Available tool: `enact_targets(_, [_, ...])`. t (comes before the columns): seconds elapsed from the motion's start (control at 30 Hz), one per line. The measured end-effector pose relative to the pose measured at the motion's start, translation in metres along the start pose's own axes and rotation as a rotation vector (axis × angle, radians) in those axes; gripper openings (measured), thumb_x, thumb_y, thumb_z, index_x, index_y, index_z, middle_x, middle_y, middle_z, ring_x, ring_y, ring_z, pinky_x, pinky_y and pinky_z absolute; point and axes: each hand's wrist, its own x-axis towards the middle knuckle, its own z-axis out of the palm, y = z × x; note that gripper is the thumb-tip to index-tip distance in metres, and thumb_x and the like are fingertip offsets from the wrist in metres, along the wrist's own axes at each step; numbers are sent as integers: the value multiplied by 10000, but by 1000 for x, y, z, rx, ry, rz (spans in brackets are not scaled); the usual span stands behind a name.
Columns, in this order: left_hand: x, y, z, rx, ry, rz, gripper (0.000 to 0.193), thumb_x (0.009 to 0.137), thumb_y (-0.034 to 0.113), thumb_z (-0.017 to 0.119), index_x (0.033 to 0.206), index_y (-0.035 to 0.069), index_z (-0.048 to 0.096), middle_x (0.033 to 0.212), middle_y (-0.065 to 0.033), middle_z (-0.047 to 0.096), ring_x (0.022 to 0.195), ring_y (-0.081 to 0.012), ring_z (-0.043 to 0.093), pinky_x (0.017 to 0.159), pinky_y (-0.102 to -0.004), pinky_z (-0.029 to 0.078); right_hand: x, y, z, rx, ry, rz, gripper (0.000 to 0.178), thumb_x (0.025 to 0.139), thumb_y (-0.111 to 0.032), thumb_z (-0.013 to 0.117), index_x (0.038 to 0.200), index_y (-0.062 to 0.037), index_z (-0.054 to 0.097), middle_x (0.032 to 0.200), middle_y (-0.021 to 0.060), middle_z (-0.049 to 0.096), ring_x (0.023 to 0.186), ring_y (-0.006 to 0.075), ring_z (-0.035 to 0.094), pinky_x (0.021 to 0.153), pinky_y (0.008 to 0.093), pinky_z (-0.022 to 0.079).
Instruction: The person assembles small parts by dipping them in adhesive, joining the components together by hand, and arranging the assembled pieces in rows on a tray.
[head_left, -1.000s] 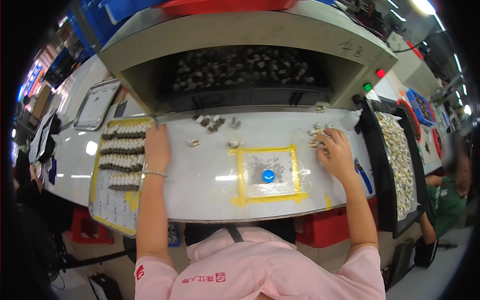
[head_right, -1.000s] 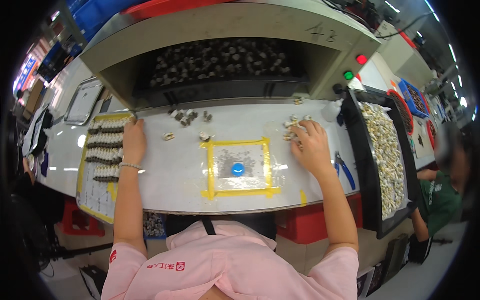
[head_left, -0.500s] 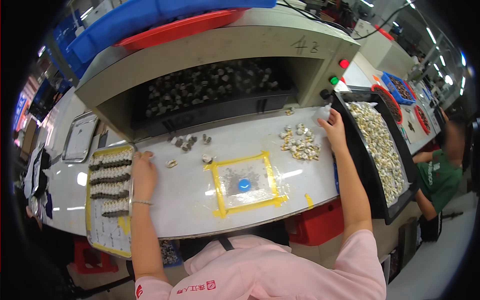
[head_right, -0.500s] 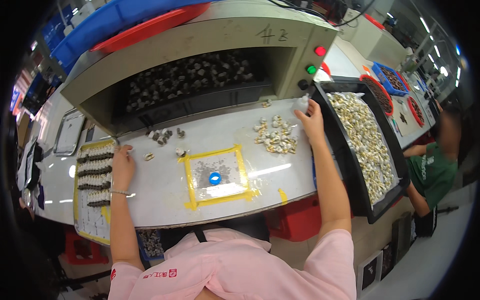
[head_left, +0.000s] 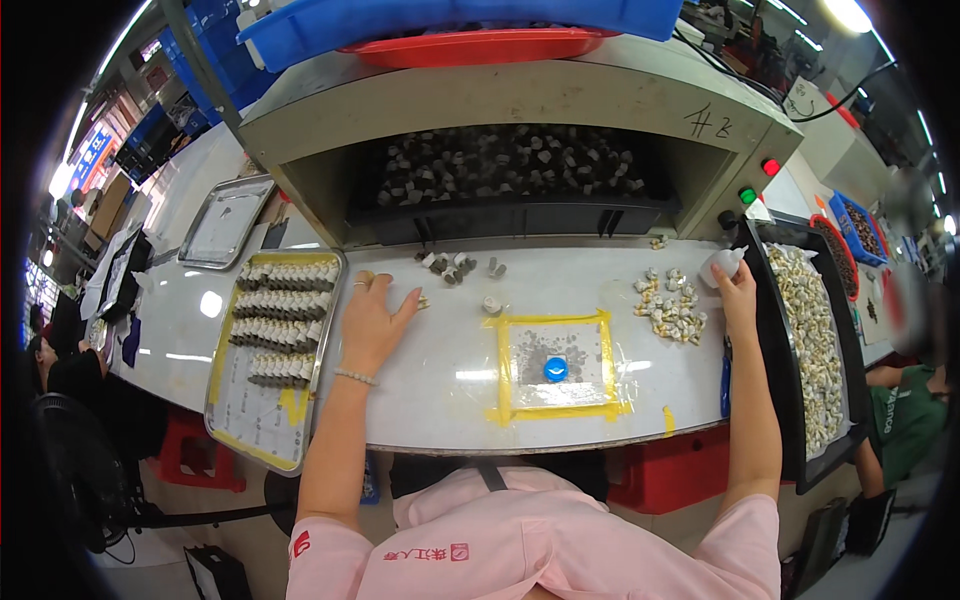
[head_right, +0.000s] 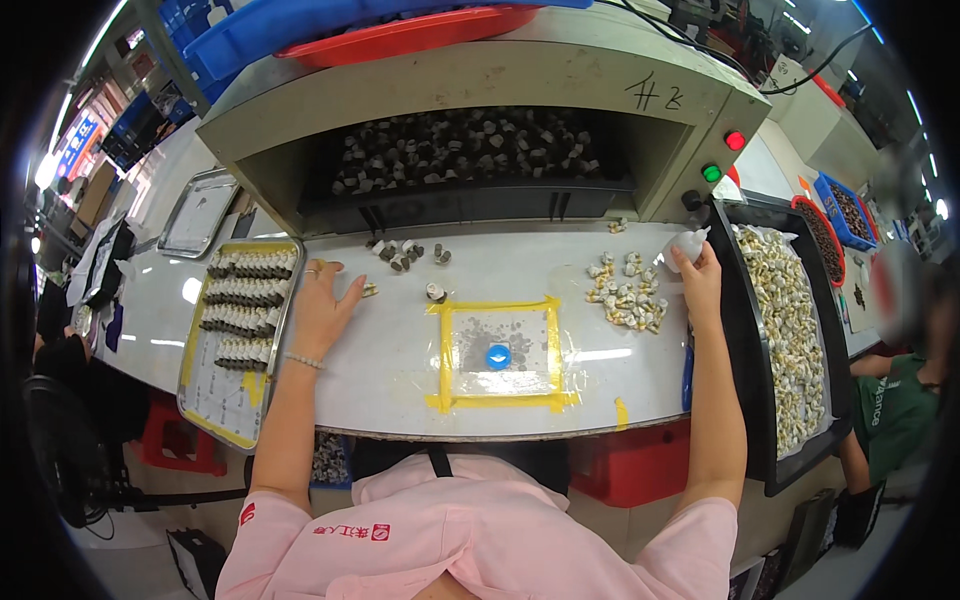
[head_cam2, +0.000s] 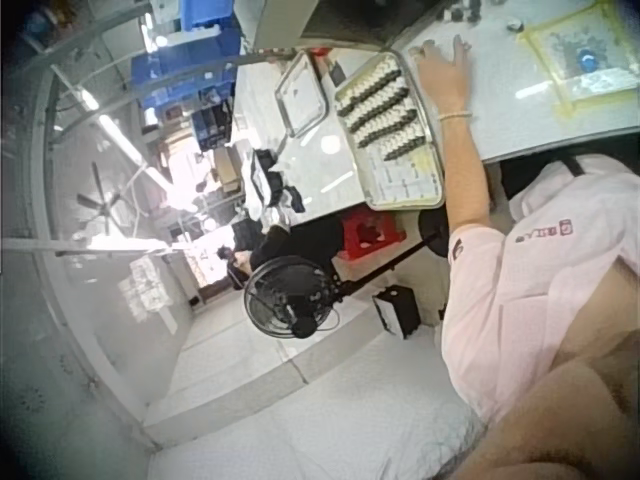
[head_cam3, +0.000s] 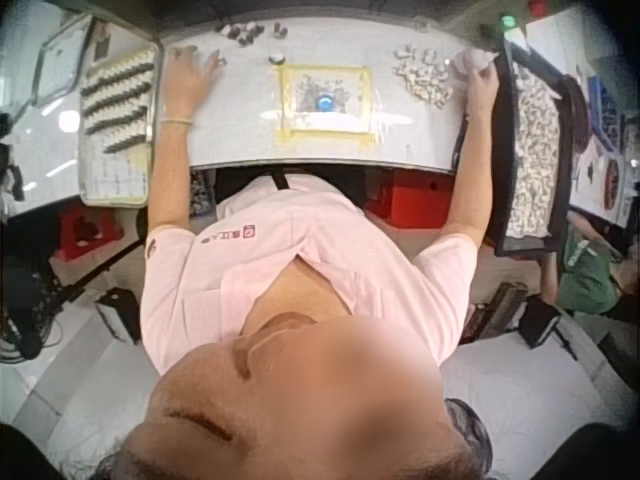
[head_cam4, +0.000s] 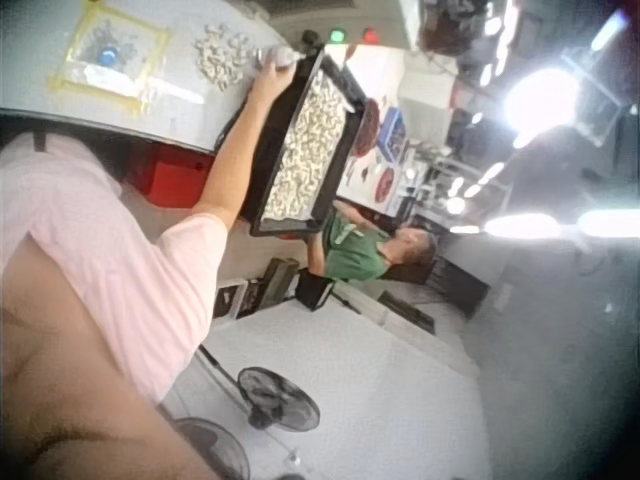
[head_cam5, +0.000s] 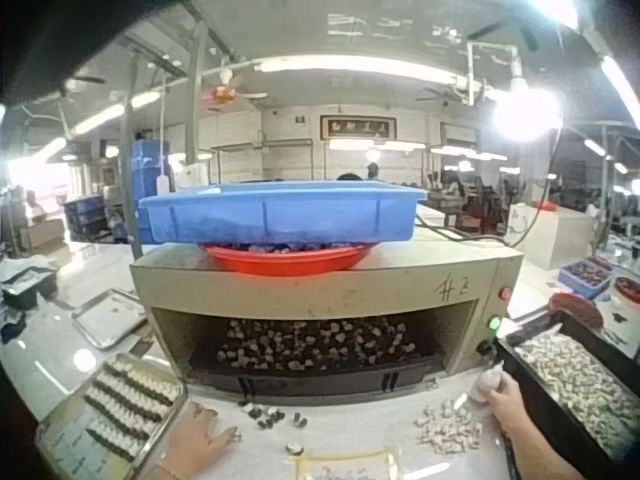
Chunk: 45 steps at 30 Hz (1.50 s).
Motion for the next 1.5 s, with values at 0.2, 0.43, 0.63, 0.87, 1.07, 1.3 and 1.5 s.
enact_targets(0.2, [6,0,3,352,3,-53,723,747,618,611,1109,-7,575,1196,-261,498,978,-382,551,790,-444,479,-49,-43,0,138,-86,-39,264,871,-97,644,1101,5,565,979,31,625,880,92,581,802,231,450])
enact_targets(0.43, [-1,13,18,220,-83,209,445,787,433,648,914,18,551,951,-175,541,898,-339,544,689,-425,470,-91,-54,10,329,-127,-9,312,874,-73,629,1158,14,535,1031,61,629,954,114,580,855,249,446])
enact_targets(0.63, [-4,8,25,54,-104,274,227,833,236,619,785,43,509,708,-133,570,599,-329,573,526,-412,457,-111,-64,14,431,-161,54,324,885,-113,626,1164,13,520,1034,78,630,961,155,608,862,263,460])
enact_targets(0.87, [16,127,36,-333,-182,428,272,805,251,642,715,24,521,649,-167,564,597,-339,574,530,-411,444,-136,-64,5,477,-166,71,327,895,-127,617,1187,-18,519,1035,58,622,946,151,615,832,273,481])
enact_targets(1.07, [49,211,106,-202,-510,643,318,789,308,659,769,2,575,755,-184,604,731,-355,589,655,-423,473,-159,-76,17,485,-203,47,341,900,-146,618,1195,-17,506,1013,42,622,922,102,591,816,238,466])
enact_targets(1.3, [40,224,92,-329,-551,577,409,798,272,679,1077,-8,572,1083,-208,554,846,-350,601,748,-397,484,-179,-74,11,427,-282,122,357,907,-194,619,1198,-20,507,1023,38,611,929,94,581,804,234,465])
enact_targets(1.5, [-1,169,9,-466,-478,516,433,774,187,712,1127,-3,548,1082,-176,546,829,-278,610,700,-352,495,-174,-79,22,191,-464,146,386,888,-243,634,1175,-6,533,982,68,637,917,124,598,812,260,466])
